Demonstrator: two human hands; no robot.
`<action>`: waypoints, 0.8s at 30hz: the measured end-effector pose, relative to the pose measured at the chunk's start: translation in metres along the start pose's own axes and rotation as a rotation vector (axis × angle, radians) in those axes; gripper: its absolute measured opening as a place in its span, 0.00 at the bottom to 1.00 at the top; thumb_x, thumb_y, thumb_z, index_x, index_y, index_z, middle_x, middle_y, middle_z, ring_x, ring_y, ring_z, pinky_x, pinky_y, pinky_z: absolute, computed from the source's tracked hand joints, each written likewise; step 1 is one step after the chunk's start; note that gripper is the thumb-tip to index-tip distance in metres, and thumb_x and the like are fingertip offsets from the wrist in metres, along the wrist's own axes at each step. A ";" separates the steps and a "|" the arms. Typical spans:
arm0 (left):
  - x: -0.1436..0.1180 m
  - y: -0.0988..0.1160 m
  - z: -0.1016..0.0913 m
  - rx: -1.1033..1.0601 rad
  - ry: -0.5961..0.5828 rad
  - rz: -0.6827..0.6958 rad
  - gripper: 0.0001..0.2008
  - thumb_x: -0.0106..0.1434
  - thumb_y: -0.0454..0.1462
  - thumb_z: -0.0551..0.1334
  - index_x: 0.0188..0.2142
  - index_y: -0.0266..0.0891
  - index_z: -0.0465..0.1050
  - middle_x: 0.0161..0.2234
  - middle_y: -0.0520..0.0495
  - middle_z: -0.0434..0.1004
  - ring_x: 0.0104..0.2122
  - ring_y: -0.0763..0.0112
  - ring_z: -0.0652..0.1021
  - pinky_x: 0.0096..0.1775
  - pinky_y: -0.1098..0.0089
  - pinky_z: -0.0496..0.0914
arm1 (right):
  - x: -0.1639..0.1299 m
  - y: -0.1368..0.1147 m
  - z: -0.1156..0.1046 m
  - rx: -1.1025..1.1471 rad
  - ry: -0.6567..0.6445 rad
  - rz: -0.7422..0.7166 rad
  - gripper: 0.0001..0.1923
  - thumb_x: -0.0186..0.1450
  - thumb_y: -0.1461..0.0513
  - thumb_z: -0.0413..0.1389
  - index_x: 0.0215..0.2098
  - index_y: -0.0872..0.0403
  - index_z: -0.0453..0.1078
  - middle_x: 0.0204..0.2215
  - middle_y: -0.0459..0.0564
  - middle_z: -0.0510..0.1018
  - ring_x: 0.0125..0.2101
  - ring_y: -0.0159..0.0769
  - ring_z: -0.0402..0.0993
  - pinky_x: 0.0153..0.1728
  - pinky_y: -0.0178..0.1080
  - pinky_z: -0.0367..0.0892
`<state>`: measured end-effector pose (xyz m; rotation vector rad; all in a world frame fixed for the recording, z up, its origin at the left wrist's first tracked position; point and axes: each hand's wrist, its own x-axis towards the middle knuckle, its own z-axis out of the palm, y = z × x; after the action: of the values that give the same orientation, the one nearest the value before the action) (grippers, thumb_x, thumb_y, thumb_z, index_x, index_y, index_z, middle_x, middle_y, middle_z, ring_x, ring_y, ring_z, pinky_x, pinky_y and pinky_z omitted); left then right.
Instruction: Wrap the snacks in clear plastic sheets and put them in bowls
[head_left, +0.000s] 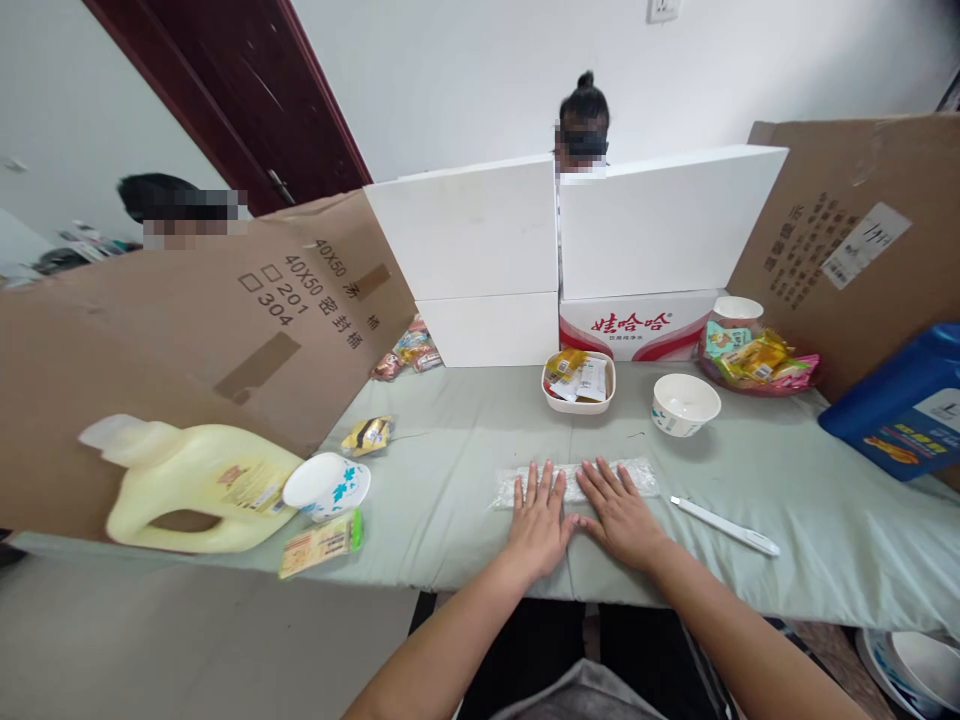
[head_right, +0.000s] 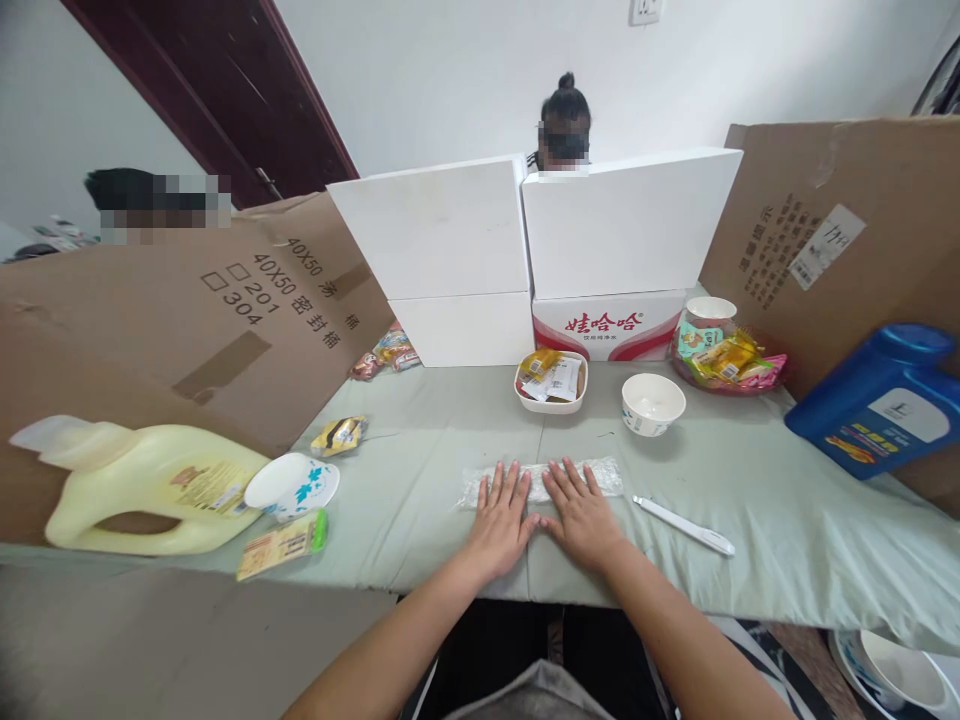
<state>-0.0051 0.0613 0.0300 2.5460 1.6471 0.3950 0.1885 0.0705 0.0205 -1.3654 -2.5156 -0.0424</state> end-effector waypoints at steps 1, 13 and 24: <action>0.001 0.001 0.003 0.005 -0.054 -0.024 0.33 0.67 0.51 0.53 0.66 0.38 0.52 0.67 0.37 0.47 0.66 0.41 0.47 0.60 0.38 0.47 | 0.001 0.001 0.005 0.004 -0.049 0.020 0.35 0.68 0.45 0.44 0.66 0.56 0.53 0.64 0.57 0.58 0.65 0.52 0.46 0.61 0.58 0.46; 0.005 -0.040 -0.016 0.035 -0.216 0.103 0.29 0.67 0.48 0.54 0.66 0.47 0.51 0.68 0.42 0.47 0.66 0.48 0.48 0.61 0.38 0.45 | -0.045 0.025 0.009 -0.099 -0.020 0.112 0.33 0.67 0.46 0.45 0.65 0.52 0.54 0.64 0.56 0.59 0.63 0.51 0.51 0.58 0.58 0.51; 0.007 0.006 -0.012 0.018 0.105 -0.033 0.13 0.65 0.41 0.58 0.45 0.37 0.74 0.41 0.39 0.73 0.44 0.53 0.71 0.46 0.52 0.66 | -0.134 -0.027 -0.021 -0.083 0.105 0.007 0.25 0.62 0.68 0.50 0.56 0.47 0.65 0.51 0.51 0.74 0.46 0.42 0.70 0.46 0.44 0.65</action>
<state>-0.0007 0.0641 0.0437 2.5485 1.7326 0.5224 0.2400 -0.0567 0.0091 -1.3657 -2.4468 -0.2137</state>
